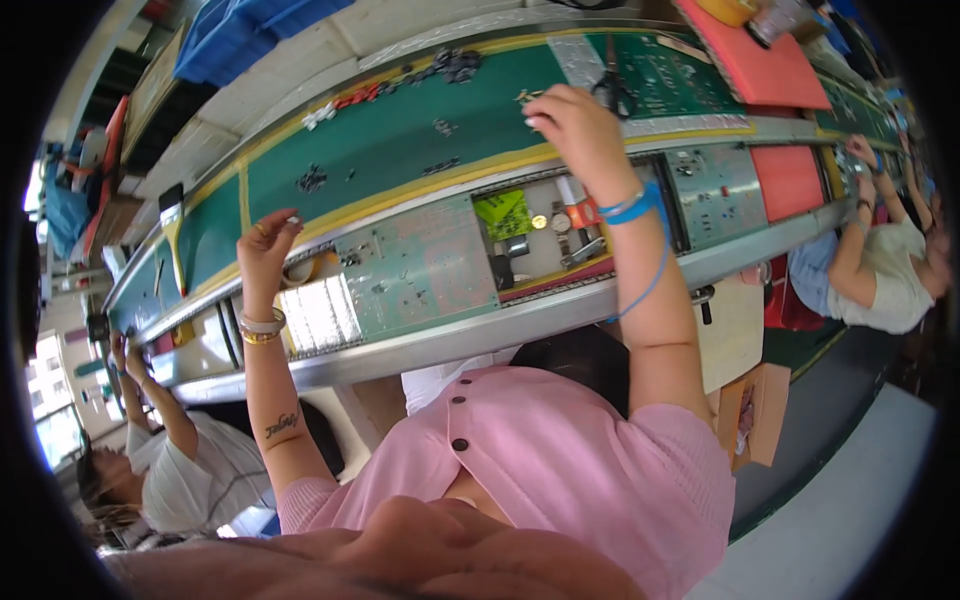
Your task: The recorder is assembling small electronic components onto a printed circuit board on a production line.
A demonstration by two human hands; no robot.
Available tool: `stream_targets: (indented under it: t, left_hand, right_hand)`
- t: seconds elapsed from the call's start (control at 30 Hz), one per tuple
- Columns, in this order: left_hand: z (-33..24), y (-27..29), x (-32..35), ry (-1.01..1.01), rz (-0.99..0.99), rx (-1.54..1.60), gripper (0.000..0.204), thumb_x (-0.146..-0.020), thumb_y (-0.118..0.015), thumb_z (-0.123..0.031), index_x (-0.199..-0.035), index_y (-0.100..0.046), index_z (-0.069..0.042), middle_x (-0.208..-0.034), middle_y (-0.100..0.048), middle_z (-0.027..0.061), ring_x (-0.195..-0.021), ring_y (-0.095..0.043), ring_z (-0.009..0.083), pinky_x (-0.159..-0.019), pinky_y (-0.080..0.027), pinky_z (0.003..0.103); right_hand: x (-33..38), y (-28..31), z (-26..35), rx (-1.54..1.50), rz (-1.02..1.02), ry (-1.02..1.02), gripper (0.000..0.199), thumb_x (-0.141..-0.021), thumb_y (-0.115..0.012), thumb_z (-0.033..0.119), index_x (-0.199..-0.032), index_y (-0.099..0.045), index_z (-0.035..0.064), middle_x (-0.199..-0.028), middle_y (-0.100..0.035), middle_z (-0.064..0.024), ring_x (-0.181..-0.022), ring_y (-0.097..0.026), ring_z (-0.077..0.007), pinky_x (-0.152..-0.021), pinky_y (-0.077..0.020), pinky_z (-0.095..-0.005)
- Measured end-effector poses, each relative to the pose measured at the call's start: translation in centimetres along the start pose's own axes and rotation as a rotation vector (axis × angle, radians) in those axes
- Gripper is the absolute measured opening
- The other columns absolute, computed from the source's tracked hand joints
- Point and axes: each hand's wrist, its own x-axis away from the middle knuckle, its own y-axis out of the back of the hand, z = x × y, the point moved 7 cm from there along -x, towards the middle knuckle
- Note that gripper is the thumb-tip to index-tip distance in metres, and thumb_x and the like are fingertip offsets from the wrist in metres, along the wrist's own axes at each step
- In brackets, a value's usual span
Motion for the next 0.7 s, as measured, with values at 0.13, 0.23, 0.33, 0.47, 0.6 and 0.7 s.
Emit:
stream_targets:
  t: [0.13, 0.23, 0.33, 0.47, 0.6, 0.7]
  left_hand:
    - [-3.1, -1.8, 3.9, -0.242, 0.034, -0.148, 0.017, -0.079, -0.063, 0.001, -0.095, -0.068, -0.002, -0.088, -0.065, 0.0054, -0.078, -0.063, 0.0151, -0.07, -0.049, 0.024]
    - [-3.8, -3.0, 5.2, -0.275, -0.015, -0.356, 0.013, -0.077, -0.067, -0.003, -0.09, -0.068, -0.005, -0.089, -0.065, 0.0082, -0.076, -0.064, 0.0222, -0.068, -0.05, 0.028]
    - [-4.2, -4.4, 5.0, -0.344, 0.024, -0.493, 0.01, -0.075, -0.067, -0.004, -0.085, -0.065, -0.004, -0.088, -0.064, 0.0078, -0.076, -0.062, 0.0264, -0.068, -0.05, 0.033]
    - [-5.3, -5.7, 4.4, -0.508, 0.035, -0.662, 0.01, -0.073, -0.067, -0.003, -0.083, -0.064, -0.002, -0.09, -0.061, 0.0075, -0.083, -0.059, 0.0275, -0.072, -0.049, 0.035]
    - [-5.6, -6.9, 3.8, -0.542, 0.113, -0.729, 0.008, -0.073, -0.066, -0.002, -0.08, -0.062, -0.001, -0.09, -0.057, 0.0075, -0.088, -0.057, 0.0282, -0.074, -0.048, 0.037]
    - [-5.8, -7.0, 3.9, -0.524, 0.136, -0.762, 0.008, -0.072, -0.066, -0.001, -0.08, -0.062, -0.002, -0.09, -0.057, 0.0078, -0.087, -0.057, 0.029, -0.075, -0.048, 0.038]
  right_hand:
    - [1.5, -1.5, -1.4, 0.084, 0.083, 0.019, 0.011, -0.076, -0.065, 0.011, -0.087, -0.063, 0.0087, -0.088, -0.059, -0.0046, -0.088, -0.057, -0.0258, -0.073, -0.0477, -0.0357]
    - [1.3, -2.8, -0.8, 0.129, 0.134, 0.009, 0.011, -0.077, -0.064, 0.009, -0.087, -0.06, 0.007, -0.088, -0.058, -0.0063, -0.088, -0.056, -0.0272, -0.074, -0.047, -0.0365]
    - [1.3, -3.1, -0.8, 0.16, 0.137, 0.004, 0.012, -0.078, -0.062, 0.007, -0.089, -0.057, 0.0058, -0.088, -0.057, -0.0078, -0.088, -0.056, -0.0286, -0.074, -0.0463, -0.0374]
    - [1.5, -3.0, -0.8, 0.194, 0.118, -0.014, 0.012, -0.078, -0.062, 0.005, -0.088, -0.055, 0.0054, -0.089, -0.056, -0.0087, -0.089, -0.055, -0.0293, -0.073, -0.0459, -0.0387]
    - [1.6, -3.2, -1.2, 0.23, 0.1, -0.024, 0.011, -0.078, -0.061, 0.004, -0.088, -0.054, 0.0052, -0.088, -0.056, -0.0103, -0.088, -0.055, -0.0304, -0.073, -0.0454, -0.04]
    - [1.4, -2.9, -1.4, 0.187, 0.083, -0.08, 0.009, -0.081, -0.059, 0.006, -0.089, -0.054, 0.0053, -0.088, -0.058, -0.0114, -0.086, -0.057, -0.0315, -0.072, -0.0457, -0.0401]
